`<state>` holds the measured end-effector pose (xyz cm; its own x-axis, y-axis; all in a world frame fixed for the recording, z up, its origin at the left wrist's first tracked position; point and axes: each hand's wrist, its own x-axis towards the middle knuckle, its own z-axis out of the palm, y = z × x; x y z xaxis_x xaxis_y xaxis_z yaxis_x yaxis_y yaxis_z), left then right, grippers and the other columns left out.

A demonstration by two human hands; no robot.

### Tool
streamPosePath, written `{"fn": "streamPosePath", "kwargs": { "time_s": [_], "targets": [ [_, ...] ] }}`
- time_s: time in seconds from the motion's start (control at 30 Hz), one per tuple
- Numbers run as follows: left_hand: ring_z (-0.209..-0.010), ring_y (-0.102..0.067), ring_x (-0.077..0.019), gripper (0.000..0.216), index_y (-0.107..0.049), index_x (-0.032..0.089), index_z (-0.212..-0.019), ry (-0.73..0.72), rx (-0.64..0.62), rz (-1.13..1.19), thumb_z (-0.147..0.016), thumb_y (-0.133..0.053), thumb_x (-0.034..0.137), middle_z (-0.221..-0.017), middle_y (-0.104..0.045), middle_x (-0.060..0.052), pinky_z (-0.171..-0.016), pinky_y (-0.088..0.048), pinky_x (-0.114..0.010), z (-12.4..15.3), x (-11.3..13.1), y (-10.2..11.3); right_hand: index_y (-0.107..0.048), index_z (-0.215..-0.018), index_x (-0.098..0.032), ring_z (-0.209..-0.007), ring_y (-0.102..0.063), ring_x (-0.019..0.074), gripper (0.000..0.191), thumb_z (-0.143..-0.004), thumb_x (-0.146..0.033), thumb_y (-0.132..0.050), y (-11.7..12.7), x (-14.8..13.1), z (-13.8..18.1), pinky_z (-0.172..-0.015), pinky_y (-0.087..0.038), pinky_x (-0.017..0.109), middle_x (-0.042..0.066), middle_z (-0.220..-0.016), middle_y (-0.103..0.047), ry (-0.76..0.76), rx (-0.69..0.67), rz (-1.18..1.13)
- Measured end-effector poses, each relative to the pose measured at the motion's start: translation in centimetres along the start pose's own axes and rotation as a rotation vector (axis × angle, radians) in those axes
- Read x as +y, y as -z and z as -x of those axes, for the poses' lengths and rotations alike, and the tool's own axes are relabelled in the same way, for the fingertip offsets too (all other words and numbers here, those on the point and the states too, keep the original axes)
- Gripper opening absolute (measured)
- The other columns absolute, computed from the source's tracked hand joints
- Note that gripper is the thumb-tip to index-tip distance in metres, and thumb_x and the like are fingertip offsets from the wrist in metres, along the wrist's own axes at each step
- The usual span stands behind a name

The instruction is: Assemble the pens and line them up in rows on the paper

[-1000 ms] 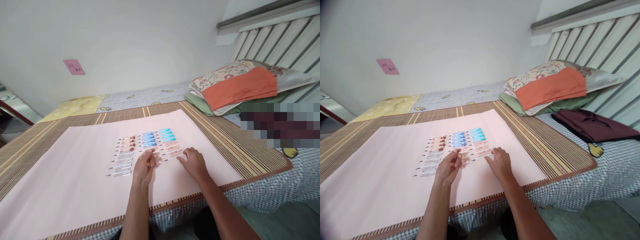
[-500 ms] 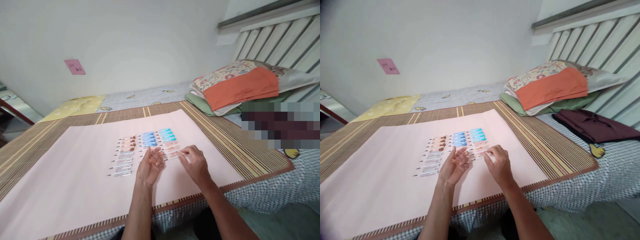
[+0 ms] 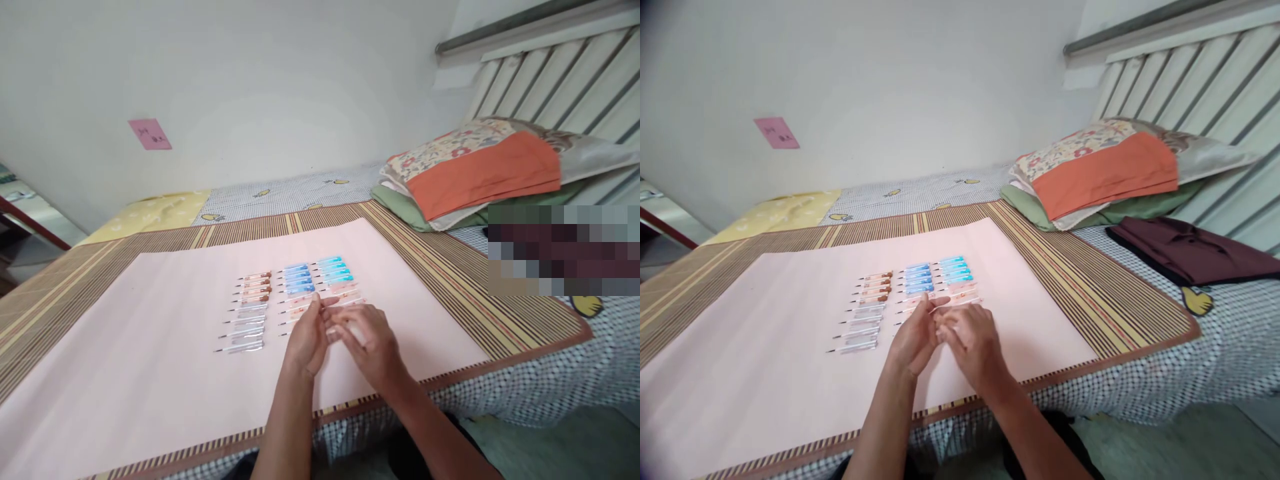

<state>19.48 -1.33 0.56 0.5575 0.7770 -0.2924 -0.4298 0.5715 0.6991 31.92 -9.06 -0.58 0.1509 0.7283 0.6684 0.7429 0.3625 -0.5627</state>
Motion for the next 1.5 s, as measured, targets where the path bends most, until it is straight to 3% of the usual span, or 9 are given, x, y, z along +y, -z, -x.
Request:
{"fn": "streamPosePath", "kwargs": {
  "time_s": [0.07, 0.17, 0.33, 0.47, 0.63, 0.93, 1.5],
  "targets": [
    [-0.077, -0.068, -0.0185, 0.043, -0.070, 0.013, -0.103, -0.060, 0.042, -0.058, -0.086, -0.071, 0.053, -0.090, -0.072, -0.011, -0.068, -0.054, -0.028, 0.3, 1.0, 0.5, -0.066, -0.102, -0.023, -0.088, -0.065, 0.0212, 0.010, -0.097, -0.028, -0.058, 1.3, 1.9, -0.1, -0.078, -0.049, 0.034, 0.005, -0.094, -0.071, -0.130, 0.014, -0.022],
    [-0.077, -0.068, -0.0184, 0.037, -0.071, 0.012, -0.101, -0.148, 0.100, -0.056, -0.085, -0.073, 0.046, -0.090, -0.073, -0.011, -0.071, -0.055, -0.029, 0.6, 2.4, 1.5, -0.067, -0.093, -0.023, -0.083, -0.063, 0.0213, 0.009, -0.093, -0.029, -0.061, 2.7, 5.0, 0.1, -0.076, -0.049, 0.033, 0.004, -0.090, -0.070, -0.266, -0.075, 0.073],
    [-0.066, -0.066, -0.0140, 0.027, -0.072, 0.010, -0.096, -0.165, 0.178, 0.006, -0.086, -0.071, 0.035, -0.082, -0.072, -0.009, -0.064, -0.056, -0.025, 0.5, 3.0, 2.4, -0.070, -0.087, -0.022, -0.089, -0.059, 0.0230, 0.012, -0.092, -0.020, -0.060, 2.6, 7.1, 0.5, -0.079, -0.040, 0.035, 0.006, -0.092, -0.070, -0.209, -0.344, 0.313],
    [-0.063, -0.065, -0.0132, 0.022, -0.072, 0.010, -0.094, -0.149, 0.168, 0.021, -0.088, -0.068, 0.031, -0.080, -0.071, -0.008, -0.064, -0.057, -0.025, 0.2, 2.5, 2.3, -0.072, -0.092, -0.023, -0.092, -0.058, 0.0224, 0.015, -0.095, -0.018, -0.059, 1.8, 6.6, 0.3, -0.079, -0.035, 0.034, 0.006, -0.097, -0.070, -0.136, -0.428, 0.397],
    [-0.062, -0.065, -0.0126, 0.021, -0.072, 0.010, -0.093, -0.142, 0.179, 0.021, -0.088, -0.068, 0.029, -0.079, -0.071, -0.008, -0.062, -0.056, -0.024, 0.1, 2.4, 2.2, -0.071, -0.095, -0.022, -0.094, -0.058, 0.0219, 0.017, -0.092, -0.011, -0.059, 1.6, 7.1, 0.3, -0.081, -0.034, 0.033, 0.005, -0.101, -0.070, -0.148, -0.404, 0.434],
    [-0.061, -0.064, -0.0132, 0.020, -0.072, 0.010, -0.091, -0.145, 0.184, 0.028, -0.086, -0.069, 0.029, -0.077, -0.071, -0.008, -0.061, -0.056, -0.026, 0.1, 2.4, 2.2, -0.066, -0.086, -0.021, -0.091, -0.059, 0.0222, 0.011, -0.091, -0.013, -0.060, 1.7, 7.4, 0.2, -0.077, -0.033, 0.032, 0.005, -0.096, -0.068, -0.179, -0.385, 0.459],
    [-0.062, -0.066, -0.0134, 0.024, -0.071, 0.010, -0.094, -0.141, 0.164, 0.019, -0.084, -0.072, 0.031, -0.079, -0.072, -0.008, -0.063, -0.057, -0.026, -0.1, 2.0, 2.5, -0.062, -0.077, -0.020, -0.084, -0.054, 0.0211, 0.019, -0.091, -0.010, -0.056, 1.6, 7.4, 0.1, -0.074, -0.031, 0.032, 0.005, -0.088, -0.064, -0.174, -0.343, 0.488]
  ]
}}
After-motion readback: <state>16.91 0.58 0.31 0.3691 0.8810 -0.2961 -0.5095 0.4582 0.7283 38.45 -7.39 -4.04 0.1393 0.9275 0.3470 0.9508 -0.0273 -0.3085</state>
